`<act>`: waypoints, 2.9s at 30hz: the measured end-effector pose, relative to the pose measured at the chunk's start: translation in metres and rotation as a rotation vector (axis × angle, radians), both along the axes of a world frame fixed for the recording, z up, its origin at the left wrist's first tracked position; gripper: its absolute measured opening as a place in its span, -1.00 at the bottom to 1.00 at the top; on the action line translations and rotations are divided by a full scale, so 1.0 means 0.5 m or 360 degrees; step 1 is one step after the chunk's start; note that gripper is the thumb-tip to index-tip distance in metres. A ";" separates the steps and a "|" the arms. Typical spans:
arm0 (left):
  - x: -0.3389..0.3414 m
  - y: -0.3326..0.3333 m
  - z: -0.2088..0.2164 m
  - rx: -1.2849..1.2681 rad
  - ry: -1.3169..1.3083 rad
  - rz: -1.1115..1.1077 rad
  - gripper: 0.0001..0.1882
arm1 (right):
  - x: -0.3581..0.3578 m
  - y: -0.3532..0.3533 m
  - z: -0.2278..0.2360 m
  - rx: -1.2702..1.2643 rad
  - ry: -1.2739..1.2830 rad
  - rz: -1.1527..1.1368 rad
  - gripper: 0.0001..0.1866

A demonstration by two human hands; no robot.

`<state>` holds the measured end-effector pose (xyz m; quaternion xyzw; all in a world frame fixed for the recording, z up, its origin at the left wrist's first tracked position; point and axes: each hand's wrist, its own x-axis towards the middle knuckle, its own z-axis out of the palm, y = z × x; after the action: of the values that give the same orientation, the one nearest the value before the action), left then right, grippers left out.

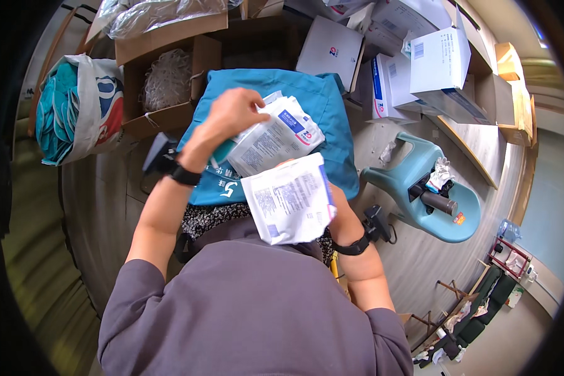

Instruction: Organizing and preparing face masks by removing them from individual packaging and sorting them.

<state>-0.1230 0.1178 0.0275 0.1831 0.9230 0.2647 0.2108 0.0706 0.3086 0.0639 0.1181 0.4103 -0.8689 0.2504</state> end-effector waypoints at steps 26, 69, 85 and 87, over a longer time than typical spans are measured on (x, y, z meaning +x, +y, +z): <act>0.169 0.077 0.135 0.1293 0.0469 -0.0575 -0.78 | -0.152 0.070 -0.052 0.1307 0.0308 -0.0955 -0.82; 0.210 -0.162 0.036 0.0601 0.0848 -0.0442 -0.76 | -0.137 0.076 -0.078 0.1041 0.0376 -0.0883 -0.83; -0.011 -0.139 0.108 0.0242 0.0195 0.0077 -0.79 | -0.107 0.125 0.098 0.1418 0.0561 0.1111 -0.71; -0.026 -0.078 0.025 0.0178 0.0249 -0.0255 -0.60 | -0.111 0.099 0.094 0.1290 0.0638 0.1354 -0.70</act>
<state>-0.1360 0.0787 0.0398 0.2878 0.9029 0.2830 0.1479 0.0152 0.3581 0.1112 -0.1357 0.7577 -0.4734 0.4281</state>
